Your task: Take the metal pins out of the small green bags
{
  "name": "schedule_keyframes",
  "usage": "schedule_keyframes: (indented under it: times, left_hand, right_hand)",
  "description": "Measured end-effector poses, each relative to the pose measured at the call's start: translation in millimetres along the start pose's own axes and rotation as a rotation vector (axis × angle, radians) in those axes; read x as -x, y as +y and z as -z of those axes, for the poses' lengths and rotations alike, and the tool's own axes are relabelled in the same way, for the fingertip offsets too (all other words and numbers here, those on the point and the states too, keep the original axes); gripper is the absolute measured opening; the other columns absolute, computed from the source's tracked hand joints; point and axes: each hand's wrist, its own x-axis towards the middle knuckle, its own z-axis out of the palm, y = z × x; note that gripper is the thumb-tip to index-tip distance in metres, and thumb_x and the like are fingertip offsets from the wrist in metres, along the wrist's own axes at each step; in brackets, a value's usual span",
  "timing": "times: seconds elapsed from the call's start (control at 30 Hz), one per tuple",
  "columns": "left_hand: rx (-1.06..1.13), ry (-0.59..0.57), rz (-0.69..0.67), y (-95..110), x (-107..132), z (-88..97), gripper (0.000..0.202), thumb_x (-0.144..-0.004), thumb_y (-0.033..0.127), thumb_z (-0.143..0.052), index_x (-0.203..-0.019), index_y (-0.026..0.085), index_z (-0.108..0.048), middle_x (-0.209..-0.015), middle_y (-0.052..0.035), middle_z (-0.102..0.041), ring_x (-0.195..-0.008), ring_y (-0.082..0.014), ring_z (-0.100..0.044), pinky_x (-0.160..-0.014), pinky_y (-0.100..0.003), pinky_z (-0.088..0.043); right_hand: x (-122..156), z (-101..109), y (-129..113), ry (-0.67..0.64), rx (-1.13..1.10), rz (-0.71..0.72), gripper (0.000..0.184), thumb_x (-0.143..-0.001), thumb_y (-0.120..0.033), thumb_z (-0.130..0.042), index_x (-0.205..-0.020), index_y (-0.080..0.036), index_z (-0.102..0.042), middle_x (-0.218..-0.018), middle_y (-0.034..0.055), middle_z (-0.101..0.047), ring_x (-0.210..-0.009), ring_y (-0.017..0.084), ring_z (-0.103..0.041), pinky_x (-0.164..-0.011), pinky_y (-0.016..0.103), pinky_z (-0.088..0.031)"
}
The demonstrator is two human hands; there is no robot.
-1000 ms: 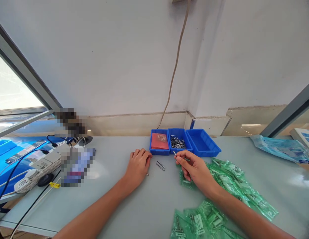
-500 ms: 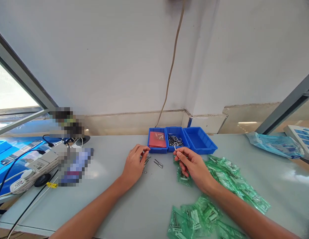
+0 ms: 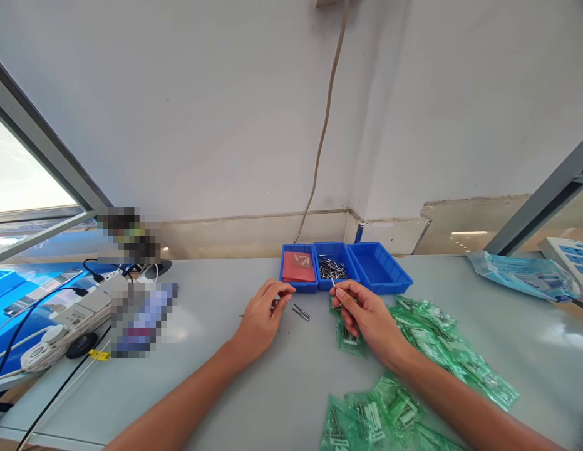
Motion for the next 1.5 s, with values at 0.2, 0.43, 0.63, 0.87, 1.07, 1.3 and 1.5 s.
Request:
schedule_keyframes:
  times: [0.2,0.43,0.63,0.87,1.07,1.3,1.5]
  left_hand:
    - [-0.133,-0.104,-0.278,-1,1,0.5,0.019,-0.110,0.019,-0.045,-0.118,0.020,-0.062,-0.111,-0.0066,-0.068,-0.102,-0.0175,-0.063,-0.093,-0.032,-0.051]
    - [-0.445,-0.306,-0.494,2,5,3.0,0.023,-0.107,0.009,-0.042,-0.118,0.019,-0.060,-0.105,-0.0051,-0.069,-0.088,-0.0170,-0.065,-0.079,-0.031,-0.049]
    - [-0.553,-0.386,-0.520,3,9,0.9,0.018,-0.104,0.009,-0.047,-0.115,0.018,-0.058,-0.103,-0.0049,-0.066,-0.090,-0.0194,-0.060,-0.079,-0.032,-0.047]
    - [-0.616,-0.412,-0.513,1,10,1.7,0.020,-0.105,0.008,-0.044,-0.116,0.018,-0.058,-0.103,-0.0060,-0.065,-0.089,-0.0207,-0.060,-0.079,-0.034,-0.046]
    - [-0.555,-0.454,-0.465,2,9,3.4,0.021,-0.108,0.011,-0.040,-0.116,0.019,-0.058,-0.103,-0.0055,-0.064,-0.083,-0.0182,-0.063,-0.071,-0.030,-0.047]
    - [-0.510,-0.462,-0.435,-3,10,-0.1,0.018,-0.107,0.012,-0.044,-0.116,0.020,-0.058,-0.109,-0.0048,-0.065,-0.089,-0.0185,-0.062,-0.079,-0.031,-0.047]
    - [-0.445,-0.464,-0.466,3,10,0.6,0.018,-0.110,0.017,-0.042,-0.115,0.020,-0.059,-0.103,-0.0050,-0.065,-0.090,-0.0183,-0.062,-0.077,-0.030,-0.048]
  right_hand:
    - [-1,1,2,-0.002,0.001,0.012,0.042,-0.089,-0.063,-0.070,-0.102,-0.023,-0.066,-0.084,-0.0002,-0.061,-0.051,0.007,-0.042,-0.039,0.019,-0.037]
    - [0,2,0,0.015,0.037,0.020,0.044,-0.089,-0.064,-0.069,-0.101,-0.022,-0.066,-0.084,0.0005,-0.062,-0.052,0.008,-0.042,-0.039,0.020,-0.038]
    - [-1,1,0,0.029,0.036,0.025,0.046,-0.086,-0.065,-0.072,-0.100,-0.022,-0.067,-0.083,0.0005,-0.062,-0.051,0.008,-0.042,-0.038,0.020,-0.038]
    - [-1,1,1,0.023,0.037,0.025,0.044,-0.088,-0.064,-0.070,-0.100,-0.022,-0.067,-0.083,-0.0001,-0.062,-0.050,0.007,-0.042,-0.038,0.020,-0.038]
    - [0,0,-2,0.034,0.035,0.023,0.046,-0.086,-0.066,-0.071,-0.099,-0.022,-0.068,-0.082,0.0003,-0.061,-0.051,0.008,-0.042,-0.039,0.021,-0.038]
    - [-1,0,-1,0.030,0.032,0.028,0.046,-0.086,-0.066,-0.071,-0.099,-0.022,-0.068,-0.082,0.0002,-0.062,-0.051,0.008,-0.042,-0.039,0.021,-0.038]
    - [-2,2,0,0.028,0.041,0.034,0.046,-0.086,-0.066,-0.071,-0.100,-0.022,-0.067,-0.083,0.0000,-0.062,-0.051,0.008,-0.042,-0.039,0.021,-0.038]
